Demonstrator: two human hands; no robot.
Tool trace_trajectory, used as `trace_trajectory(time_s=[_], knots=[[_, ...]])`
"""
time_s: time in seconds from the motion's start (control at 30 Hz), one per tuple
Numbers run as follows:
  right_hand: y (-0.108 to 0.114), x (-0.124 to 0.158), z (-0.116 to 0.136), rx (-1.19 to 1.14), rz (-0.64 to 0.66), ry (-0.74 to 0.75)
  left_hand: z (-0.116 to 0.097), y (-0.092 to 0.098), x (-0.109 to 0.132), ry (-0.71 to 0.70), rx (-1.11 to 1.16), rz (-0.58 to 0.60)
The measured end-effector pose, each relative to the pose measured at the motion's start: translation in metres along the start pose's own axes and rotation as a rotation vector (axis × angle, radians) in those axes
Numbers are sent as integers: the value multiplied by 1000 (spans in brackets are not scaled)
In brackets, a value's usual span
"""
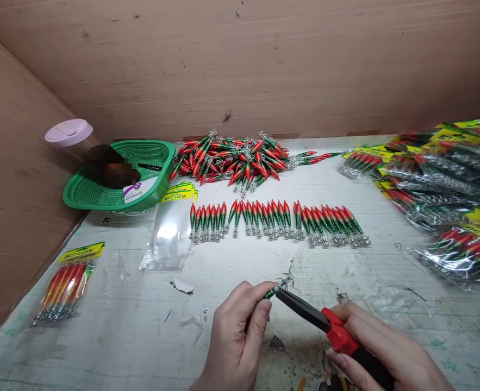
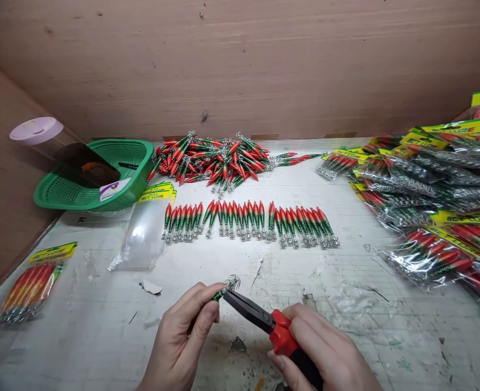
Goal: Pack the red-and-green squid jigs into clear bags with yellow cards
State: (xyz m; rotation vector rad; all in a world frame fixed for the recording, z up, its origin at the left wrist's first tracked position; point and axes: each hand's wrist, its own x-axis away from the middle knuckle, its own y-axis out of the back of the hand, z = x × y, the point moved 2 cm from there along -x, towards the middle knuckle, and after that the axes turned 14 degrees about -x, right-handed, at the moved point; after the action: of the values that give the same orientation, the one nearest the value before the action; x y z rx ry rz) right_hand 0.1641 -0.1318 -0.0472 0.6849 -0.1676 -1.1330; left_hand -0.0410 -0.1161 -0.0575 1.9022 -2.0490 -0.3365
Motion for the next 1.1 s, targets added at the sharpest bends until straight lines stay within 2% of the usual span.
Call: trace_trajectory(time_s=[0.13,0.3,0.47,0.57,0.63,0.7,0.8,0.87,0.93,1.0,1.1], knots=[[8,-4,2,31,-32,47,-2,1,1,-59,-102,-27],[12,-3,0,87,35,27,-2,1,2,-167,-244,-41],[12,-2,-1,55,43,18,-2,1,1,-144,-194,6],[15,-7,2,-35,41,42,-1,1,-2,-39,-23,86],[14,-10,2,-68,40,28,2,1,-5,101,138,167],[6,-11,-2,-51,59,-7,8,3,-9,255,315,200],[-18,-5,-12,96,101,-37,15,11,-16,394,509,113],[-38,0,-20,224,77,-19,17,15,-20,409,490,80],[-53,0,-23,328,-11,58,18,16,-24,332,321,75],[-59,-5,-21,415,-170,195,18,12,-26,160,79,30],[-59,-16,-13,552,-392,354,21,-3,-23,-123,-186,-26]])
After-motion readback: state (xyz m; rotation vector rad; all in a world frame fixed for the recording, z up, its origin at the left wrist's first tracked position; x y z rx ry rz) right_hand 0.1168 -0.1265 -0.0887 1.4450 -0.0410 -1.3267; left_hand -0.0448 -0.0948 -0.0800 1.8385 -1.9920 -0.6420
